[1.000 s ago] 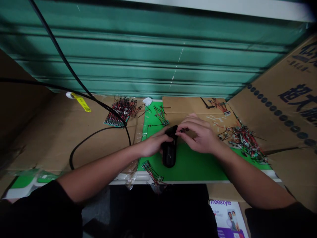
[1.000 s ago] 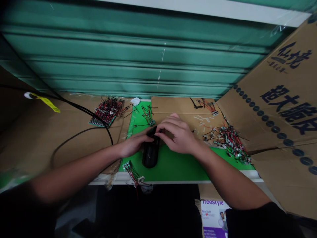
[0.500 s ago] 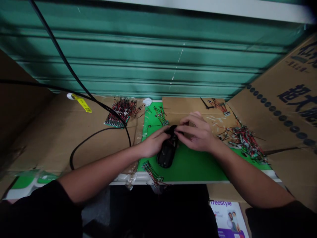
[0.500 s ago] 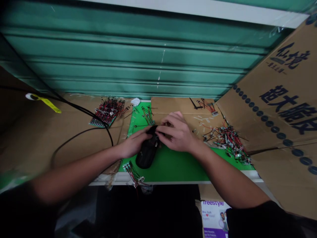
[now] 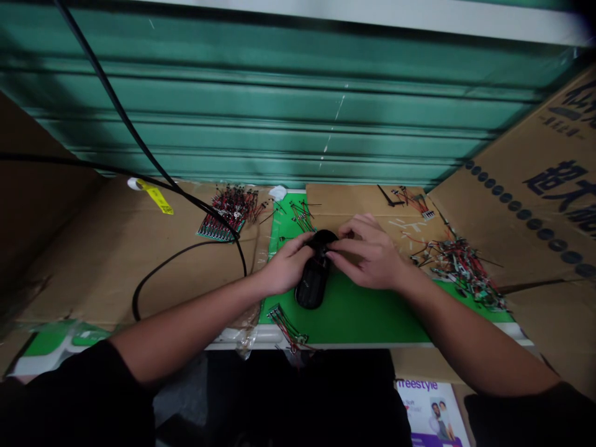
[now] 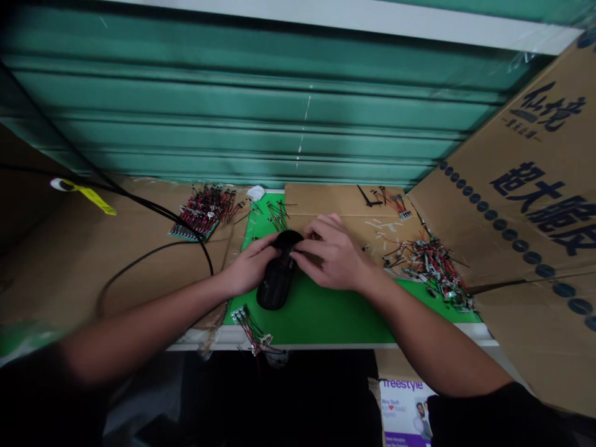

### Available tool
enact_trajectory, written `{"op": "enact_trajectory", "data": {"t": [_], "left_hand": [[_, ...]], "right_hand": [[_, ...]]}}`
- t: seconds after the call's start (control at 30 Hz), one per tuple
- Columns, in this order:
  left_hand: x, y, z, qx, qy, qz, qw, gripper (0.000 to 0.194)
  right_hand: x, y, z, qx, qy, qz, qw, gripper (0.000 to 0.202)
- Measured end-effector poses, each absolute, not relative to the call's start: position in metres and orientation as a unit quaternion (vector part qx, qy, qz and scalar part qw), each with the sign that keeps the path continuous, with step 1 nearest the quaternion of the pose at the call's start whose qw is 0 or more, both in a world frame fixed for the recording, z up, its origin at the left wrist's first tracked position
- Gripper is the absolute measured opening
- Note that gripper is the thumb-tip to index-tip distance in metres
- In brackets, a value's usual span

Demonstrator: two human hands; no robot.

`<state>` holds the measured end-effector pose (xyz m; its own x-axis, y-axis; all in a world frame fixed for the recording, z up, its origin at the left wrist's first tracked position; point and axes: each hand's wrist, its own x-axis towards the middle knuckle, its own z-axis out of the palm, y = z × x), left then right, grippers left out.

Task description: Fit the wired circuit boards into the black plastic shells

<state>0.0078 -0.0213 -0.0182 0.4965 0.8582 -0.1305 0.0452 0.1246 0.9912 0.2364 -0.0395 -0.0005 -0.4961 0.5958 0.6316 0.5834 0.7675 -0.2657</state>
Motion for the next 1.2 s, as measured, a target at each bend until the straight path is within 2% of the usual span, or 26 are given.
{"op": "enact_trajectory", "data": {"t": [0.27, 0.4, 0.57, 0.8, 0.97, 1.2], "left_hand": [[0.007, -0.017, -0.019, 0.571, 0.383, 0.336, 0.644, 0.036], [0.006, -0.014, -0.020, 0.546, 0.423, 0.328, 0.644, 0.029], [0.005, -0.015, -0.020, 0.557, 0.447, 0.320, 0.622, 0.029], [0.006, -0.016, -0.022, 0.574, 0.404, 0.349, 0.621, 0.034], [0.008, -0.021, -0.023, 0.622, 0.339, 0.371, 0.600, 0.035], [0.004, -0.017, -0.026, 0.627, 0.362, 0.320, 0.611, 0.038]], "right_hand": [[0.234, -0.042, -0.003, -0.339, -0.876, 0.102, 0.327, 0.028], [0.237, -0.041, -0.003, -0.340, -0.866, 0.119, 0.347, 0.034], [0.240, -0.041, 0.003, -0.360, -0.846, 0.123, 0.374, 0.025], [0.231, -0.044, 0.000, -0.370, -0.849, 0.164, 0.340, 0.016], [0.223, -0.049, 0.000, -0.365, -0.861, 0.140, 0.324, 0.017], [0.238, -0.048, 0.008, -0.345, -0.888, 0.103, 0.284, 0.019]]}}
